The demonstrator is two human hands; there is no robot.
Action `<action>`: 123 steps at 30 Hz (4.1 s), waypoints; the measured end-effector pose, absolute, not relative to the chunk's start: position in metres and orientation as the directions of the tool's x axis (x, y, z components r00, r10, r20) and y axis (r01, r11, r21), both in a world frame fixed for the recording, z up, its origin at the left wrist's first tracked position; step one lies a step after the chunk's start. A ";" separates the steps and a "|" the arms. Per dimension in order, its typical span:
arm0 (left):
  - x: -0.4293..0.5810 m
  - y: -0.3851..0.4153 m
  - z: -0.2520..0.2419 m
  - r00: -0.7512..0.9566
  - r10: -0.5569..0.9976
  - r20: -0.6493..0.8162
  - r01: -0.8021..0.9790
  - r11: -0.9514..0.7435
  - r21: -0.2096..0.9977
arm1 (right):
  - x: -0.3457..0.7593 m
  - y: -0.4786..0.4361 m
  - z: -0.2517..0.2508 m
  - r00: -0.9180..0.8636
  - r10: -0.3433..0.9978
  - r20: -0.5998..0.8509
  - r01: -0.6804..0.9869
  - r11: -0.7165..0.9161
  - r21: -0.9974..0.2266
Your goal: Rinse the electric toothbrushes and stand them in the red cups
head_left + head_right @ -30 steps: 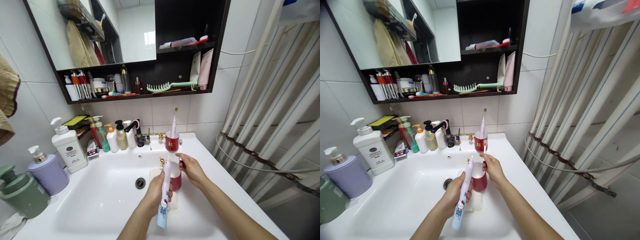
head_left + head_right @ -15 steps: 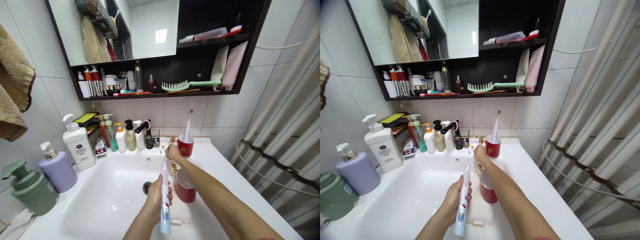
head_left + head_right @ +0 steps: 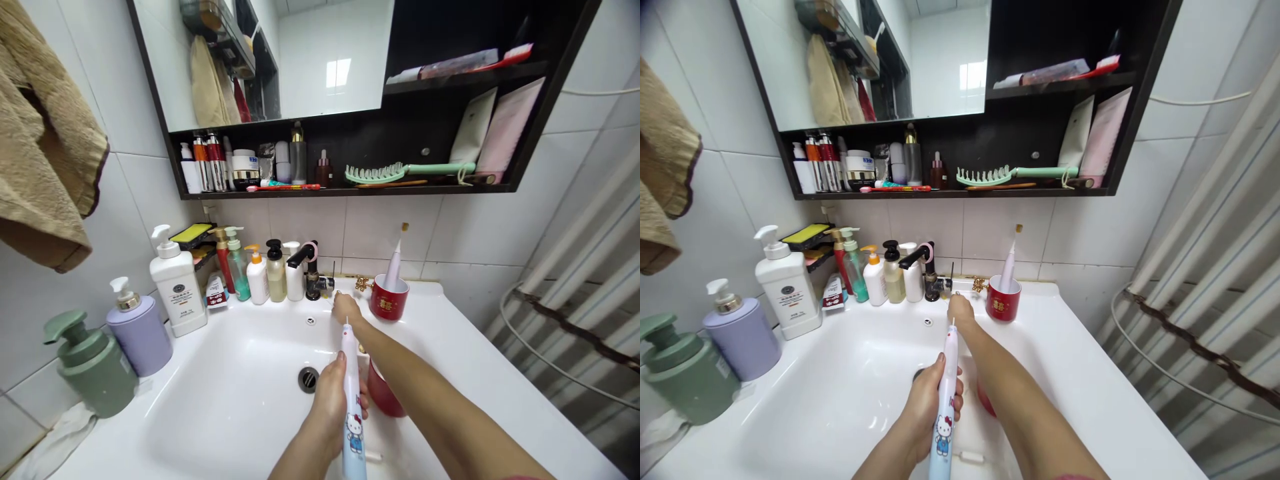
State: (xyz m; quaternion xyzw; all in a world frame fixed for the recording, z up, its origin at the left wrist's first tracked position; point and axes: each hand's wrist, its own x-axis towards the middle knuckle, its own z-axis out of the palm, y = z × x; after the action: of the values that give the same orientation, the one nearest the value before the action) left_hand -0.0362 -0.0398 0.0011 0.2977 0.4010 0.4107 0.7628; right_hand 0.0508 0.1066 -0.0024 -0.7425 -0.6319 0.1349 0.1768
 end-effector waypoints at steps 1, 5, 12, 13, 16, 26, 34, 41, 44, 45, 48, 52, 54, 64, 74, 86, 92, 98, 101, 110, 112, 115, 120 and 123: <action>-0.036 -0.040 0.001 0.344 0.865 -0.366 -0.384 0.485 0.786 | 0.053 0.103 -0.001 0.176 0.984 -0.004 0.858 -0.156 -0.490; -0.037 -0.043 0.002 0.368 0.854 -0.367 -0.345 0.492 0.799 | 0.067 0.071 0.009 0.180 0.975 -0.127 0.627 -0.213 -0.749; -0.033 -0.060 -0.006 0.539 0.788 -0.297 -0.236 0.480 0.845 | 0.098 -0.019 0.021 0.135 0.979 -0.151 0.030 -0.156 -0.987; -0.031 -0.062 -0.008 0.557 0.777 -0.294 -0.216 0.477 0.852 | 0.101 -0.027 0.021 0.130 0.980 -0.150 -0.047 -0.145 -0.988; -0.028 -0.067 -0.009 0.581 0.763 -0.283 -0.184 0.463 0.867 | 0.106 -0.040 0.020 0.106 0.982 -0.159 -0.233 -0.131 -0.964; -0.025 -0.069 -0.006 0.583 0.742 -0.331 -0.114 0.478 0.871 | 0.111 -0.041 0.021 0.104 0.980 -0.171 -0.444 -0.108 -0.889; -0.024 -0.070 -0.004 0.604 0.713 -0.356 -0.116 0.521 0.846 | 0.105 -0.046 0.023 0.094 0.988 -0.123 -0.401 -0.075 -0.913; -0.028 -0.068 0.001 0.697 0.639 -0.325 -0.174 0.590 0.788 | 0.096 -0.050 0.024 0.077 0.997 -0.027 -0.367 0.003 -0.930; -0.029 -0.069 0.002 0.723 0.626 -0.293 -0.193 0.590 0.784 | 0.096 -0.051 0.028 0.033 0.999 0.002 -0.360 0.014 -0.933; -0.029 -0.069 0.002 0.717 0.636 -0.284 -0.203 0.581 0.788 | 0.096 -0.051 0.029 0.026 1.000 0.000 -0.355 0.009 -0.935; -0.028 -0.071 0.001 0.695 0.664 -0.274 -0.221 0.560 0.798 | 0.096 -0.052 0.029 0.049 0.999 -0.012 -0.327 0.005 -0.945; -0.026 -0.072 -0.001 0.673 0.692 -0.260 -0.224 0.527 0.820 | 0.094 -0.051 0.028 0.074 0.997 -0.017 -0.286 0.005 -0.958; -0.025 -0.073 -0.001 0.656 0.716 -0.241 -0.231 0.494 0.839 | 0.093 -0.051 0.027 0.079 0.997 -0.010 -0.270 0.012 -0.963; -0.028 -0.074 0.002 0.653 0.735 -0.184 -0.246 0.435 0.866 | 0.088 -0.056 0.031 0.085 0.995 0.054 -0.274 0.075 -0.959; -0.025 -0.072 -0.002 0.574 0.813 -0.102 -0.248 0.291 0.924 | 0.084 -0.056 0.031 0.146 0.988 0.058 -0.251 0.094 -0.963; -0.032 -0.065 0.000 0.669 0.727 -0.154 -0.261 0.424 0.867 | 0.075 -0.062 0.034 0.085 0.995 0.050 -0.328 0.076 -0.942; -0.031 -0.062 -0.006 0.687 0.712 -0.146 -0.221 0.396 0.891 | 0.082 -0.057 0.031 0.243 0.964 0.107 -0.262 0.172 -0.950; -0.029 -0.065 -0.009 0.669 0.734 -0.119 -0.236 0.361 0.902 | 0.088 -0.056 0.032 0.181 0.970 0.163 -0.219 0.201 -0.955; -0.027 -0.068 -0.009 0.646 0.755 -0.112 -0.252 0.349 0.903 | 0.087 -0.057 0.033 0.172 0.973 0.155 -0.200 0.189 -0.961; -0.026 -0.068 -0.011 0.618 0.778 -0.109 -0.268 0.339 0.902 | 0.083 -0.060 0.033 0.115 0.983 0.146 -0.295 0.174 -0.940; -0.025 -0.066 -0.010 0.599 0.797 -0.082 -0.294 0.314 0.903 | 0.079 -0.062 0.031 0.094 0.987 0.131 -0.278 0.153 -0.948; -0.025 -0.061 -0.009 0.497 0.868 0.003 -0.424 0.240 0.873 | 0.073 -0.066 0.024 -0.004 0.989 0.151 -0.156 0.148 -0.977; -0.031 -0.046 0.001 0.267 0.957 0.117 -0.626 0.080 0.775 | 0.062 -0.073 0.012 -0.196 0.964 0.182 0.069 0.199 -0.978; -0.037 -0.031 0.018 0.085 0.985 0.150 -0.673 -0.055 0.738 | 0.060 -0.076 0.008 -0.228 0.961 0.156 0.224 0.208 -0.952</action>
State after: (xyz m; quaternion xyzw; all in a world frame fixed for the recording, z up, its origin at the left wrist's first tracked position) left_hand -0.0373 -0.0312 0.0182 0.3470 0.2249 0.6379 0.6497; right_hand 0.0597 -0.0762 0.0080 -0.4547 -0.6518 0.4351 0.4233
